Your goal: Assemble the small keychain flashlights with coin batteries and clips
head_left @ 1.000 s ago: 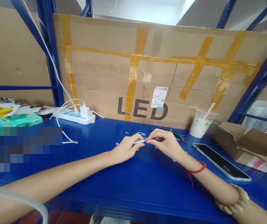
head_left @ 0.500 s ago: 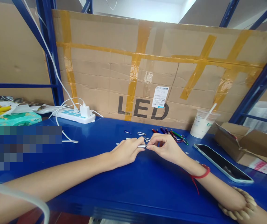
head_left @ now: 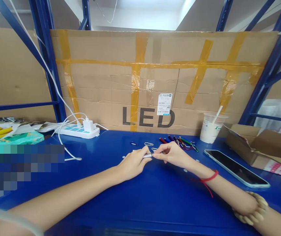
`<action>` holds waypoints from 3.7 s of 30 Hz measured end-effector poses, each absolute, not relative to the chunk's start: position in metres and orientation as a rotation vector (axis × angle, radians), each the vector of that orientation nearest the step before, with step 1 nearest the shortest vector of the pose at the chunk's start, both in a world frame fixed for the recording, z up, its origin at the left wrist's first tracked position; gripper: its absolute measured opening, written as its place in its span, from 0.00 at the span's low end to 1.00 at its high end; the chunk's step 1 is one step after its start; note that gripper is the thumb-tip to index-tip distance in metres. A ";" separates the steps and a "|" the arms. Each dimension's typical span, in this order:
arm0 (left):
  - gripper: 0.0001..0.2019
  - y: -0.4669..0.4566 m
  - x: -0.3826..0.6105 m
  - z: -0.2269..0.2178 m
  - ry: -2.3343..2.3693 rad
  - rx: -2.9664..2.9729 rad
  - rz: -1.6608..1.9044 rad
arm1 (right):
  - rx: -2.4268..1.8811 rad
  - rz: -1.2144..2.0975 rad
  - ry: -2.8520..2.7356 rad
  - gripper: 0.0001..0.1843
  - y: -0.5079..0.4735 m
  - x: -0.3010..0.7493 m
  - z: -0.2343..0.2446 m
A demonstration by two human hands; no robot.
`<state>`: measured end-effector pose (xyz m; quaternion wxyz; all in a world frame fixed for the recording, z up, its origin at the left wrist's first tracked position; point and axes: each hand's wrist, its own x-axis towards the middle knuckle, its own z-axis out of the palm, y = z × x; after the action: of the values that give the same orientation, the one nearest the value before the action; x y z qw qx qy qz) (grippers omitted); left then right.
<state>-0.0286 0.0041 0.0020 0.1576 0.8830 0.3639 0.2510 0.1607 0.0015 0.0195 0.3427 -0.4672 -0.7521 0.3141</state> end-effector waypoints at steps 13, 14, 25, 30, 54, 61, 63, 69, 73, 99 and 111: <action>0.13 0.007 -0.024 0.004 0.829 2.392 0.725 | -1.113 0.731 -1.939 0.16 0.007 0.165 0.018; 0.12 0.007 -0.024 0.004 0.816 2.380 0.743 | -1.113 0.742 -1.925 0.16 0.007 0.164 0.019; 0.13 0.005 -0.026 0.004 0.818 2.392 0.797 | -1.115 0.788 -1.829 0.17 -0.002 0.151 0.018; 0.13 0.006 -0.028 0.002 0.897 2.458 0.793 | -1.136 0.849 -1.759 0.20 0.001 0.148 0.010; 0.12 0.011 -0.024 0.001 0.970 2.415 0.911 | -1.155 0.874 -1.777 0.20 0.003 0.153 0.015; 0.11 0.003 -0.026 0.002 1.003 2.505 0.856 | -1.228 0.703 -1.897 0.14 -0.002 0.157 0.026; 0.11 0.000 -0.026 0.001 1.018 2.546 0.837 | -1.271 0.741 -1.887 0.15 -0.003 0.156 0.026; 0.11 -0.002 -0.027 -0.001 1.099 2.722 0.709 | -1.334 0.935 -1.854 0.17 -0.005 0.154 0.019; 0.10 -0.003 -0.026 0.000 1.110 2.831 0.611 | -1.356 1.088 -1.773 0.16 -0.009 0.153 0.019; 0.13 0.000 -0.024 0.002 1.081 2.613 0.699 | -1.415 1.261 -1.625 0.17 -0.007 0.155 0.029; 0.14 0.005 -0.024 0.005 1.228 2.453 0.743 | -1.262 1.032 -1.781 0.22 0.002 0.158 0.017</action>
<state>-0.0241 0.0047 0.0054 0.1493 0.8535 0.4271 0.2585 0.1578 0.0021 0.0166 0.3556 -0.4886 -0.6895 0.3993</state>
